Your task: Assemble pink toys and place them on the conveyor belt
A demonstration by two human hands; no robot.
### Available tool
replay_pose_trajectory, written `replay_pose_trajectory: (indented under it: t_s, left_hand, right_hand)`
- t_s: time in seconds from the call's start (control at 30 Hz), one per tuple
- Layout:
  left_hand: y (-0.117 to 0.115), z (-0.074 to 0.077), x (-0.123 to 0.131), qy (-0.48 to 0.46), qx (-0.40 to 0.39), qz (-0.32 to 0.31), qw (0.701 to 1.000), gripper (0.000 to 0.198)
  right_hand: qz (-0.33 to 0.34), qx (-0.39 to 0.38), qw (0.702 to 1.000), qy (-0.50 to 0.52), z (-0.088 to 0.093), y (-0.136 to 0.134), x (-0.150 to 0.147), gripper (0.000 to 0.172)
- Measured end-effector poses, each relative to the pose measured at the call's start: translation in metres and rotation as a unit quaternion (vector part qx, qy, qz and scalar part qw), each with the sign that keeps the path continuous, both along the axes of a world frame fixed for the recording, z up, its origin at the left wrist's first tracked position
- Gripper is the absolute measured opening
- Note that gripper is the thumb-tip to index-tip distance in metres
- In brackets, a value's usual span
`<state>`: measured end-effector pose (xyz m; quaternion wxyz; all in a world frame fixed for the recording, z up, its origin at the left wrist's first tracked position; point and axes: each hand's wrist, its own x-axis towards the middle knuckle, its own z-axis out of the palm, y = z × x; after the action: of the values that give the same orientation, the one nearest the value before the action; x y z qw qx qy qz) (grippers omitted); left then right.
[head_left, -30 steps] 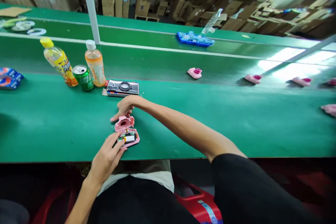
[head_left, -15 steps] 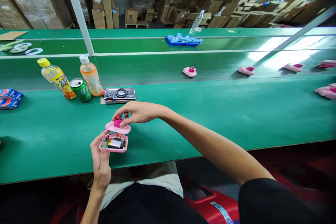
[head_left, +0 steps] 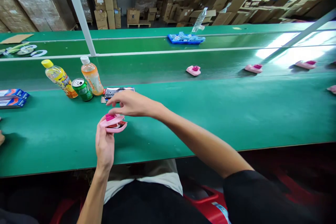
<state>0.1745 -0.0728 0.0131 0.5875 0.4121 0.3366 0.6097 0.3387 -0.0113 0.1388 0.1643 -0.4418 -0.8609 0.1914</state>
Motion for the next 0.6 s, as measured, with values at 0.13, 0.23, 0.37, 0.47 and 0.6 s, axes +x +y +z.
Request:
replay_pose_trajectory:
  t_s: [0.13,0.23,0.37,0.47,0.6]
  left_hand:
    - [0.005,0.001,0.005,-0.024,0.015,0.032,0.999,0.037]
    - [0.006,0.001,0.01,-0.021,0.012,0.029,0.999,0.038]
    - [0.005,0.005,0.019,-0.037,0.011,0.027,0.999,0.036]
    - [0.005,0.007,0.025,-0.058,0.0,0.034,0.998,0.033]
    - [0.007,0.004,0.029,-0.042,0.011,0.022,0.999,0.037]
  right_hand:
    - [-0.208,0.104,0.972,-0.008,-0.026,-0.039,-0.004,0.055]
    - [-0.231,0.07,0.97,0.008,-0.049,-0.061,-0.009,0.06]
    - [-0.287,0.014,0.955,0.079,-0.067,-0.068,-0.021,0.049]
    - [-0.308,0.009,0.937,0.164,-0.074,-0.068,-0.028,0.038]
    - [-0.271,0.043,0.926,0.261,-0.083,-0.071,-0.03,0.025]
